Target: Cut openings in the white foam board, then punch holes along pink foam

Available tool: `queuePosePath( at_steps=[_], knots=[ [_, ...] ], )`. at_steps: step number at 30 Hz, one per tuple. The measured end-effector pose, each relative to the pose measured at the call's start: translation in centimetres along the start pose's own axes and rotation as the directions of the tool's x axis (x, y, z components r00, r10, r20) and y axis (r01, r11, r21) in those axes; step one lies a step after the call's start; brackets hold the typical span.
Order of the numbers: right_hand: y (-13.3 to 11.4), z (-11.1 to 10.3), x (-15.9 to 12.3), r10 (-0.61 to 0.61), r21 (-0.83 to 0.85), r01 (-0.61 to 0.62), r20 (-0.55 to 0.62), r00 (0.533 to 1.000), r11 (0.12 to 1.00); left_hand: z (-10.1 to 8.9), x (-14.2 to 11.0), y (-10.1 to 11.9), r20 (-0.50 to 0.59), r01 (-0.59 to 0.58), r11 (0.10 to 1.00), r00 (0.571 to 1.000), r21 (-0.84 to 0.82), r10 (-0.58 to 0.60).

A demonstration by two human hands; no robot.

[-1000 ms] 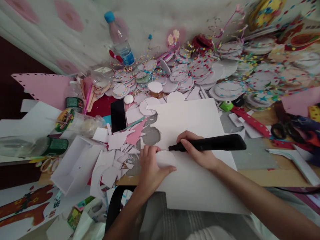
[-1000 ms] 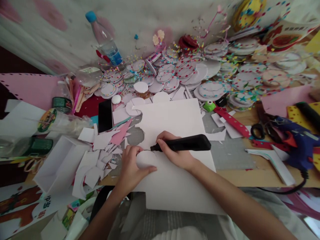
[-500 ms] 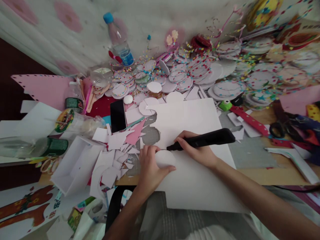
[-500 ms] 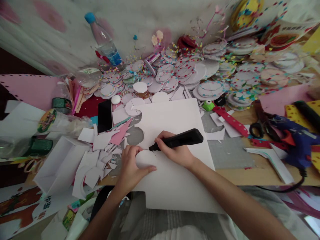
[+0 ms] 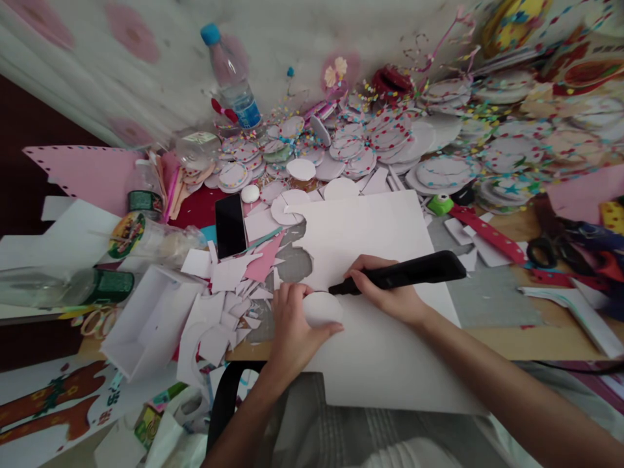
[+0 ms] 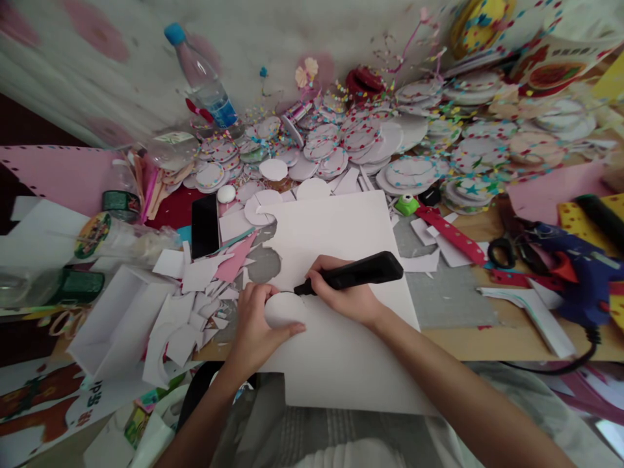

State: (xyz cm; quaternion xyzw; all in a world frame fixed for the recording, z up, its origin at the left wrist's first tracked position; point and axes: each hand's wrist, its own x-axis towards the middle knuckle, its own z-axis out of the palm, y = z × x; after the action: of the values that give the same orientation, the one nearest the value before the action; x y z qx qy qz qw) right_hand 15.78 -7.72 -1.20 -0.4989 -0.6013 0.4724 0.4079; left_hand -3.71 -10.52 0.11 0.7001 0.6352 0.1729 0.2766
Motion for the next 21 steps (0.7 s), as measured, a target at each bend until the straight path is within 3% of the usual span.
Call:
queuePosePath(
  at_steps=[21],
  knots=[
    [-0.06, 0.09, -0.27, 0.017, 0.011, -0.017, -0.003, 1.000, 1.000, 0.19, -0.02, -0.12, -0.020, -0.006, 1.000, 1.000, 0.012, 0.006]
  ],
)
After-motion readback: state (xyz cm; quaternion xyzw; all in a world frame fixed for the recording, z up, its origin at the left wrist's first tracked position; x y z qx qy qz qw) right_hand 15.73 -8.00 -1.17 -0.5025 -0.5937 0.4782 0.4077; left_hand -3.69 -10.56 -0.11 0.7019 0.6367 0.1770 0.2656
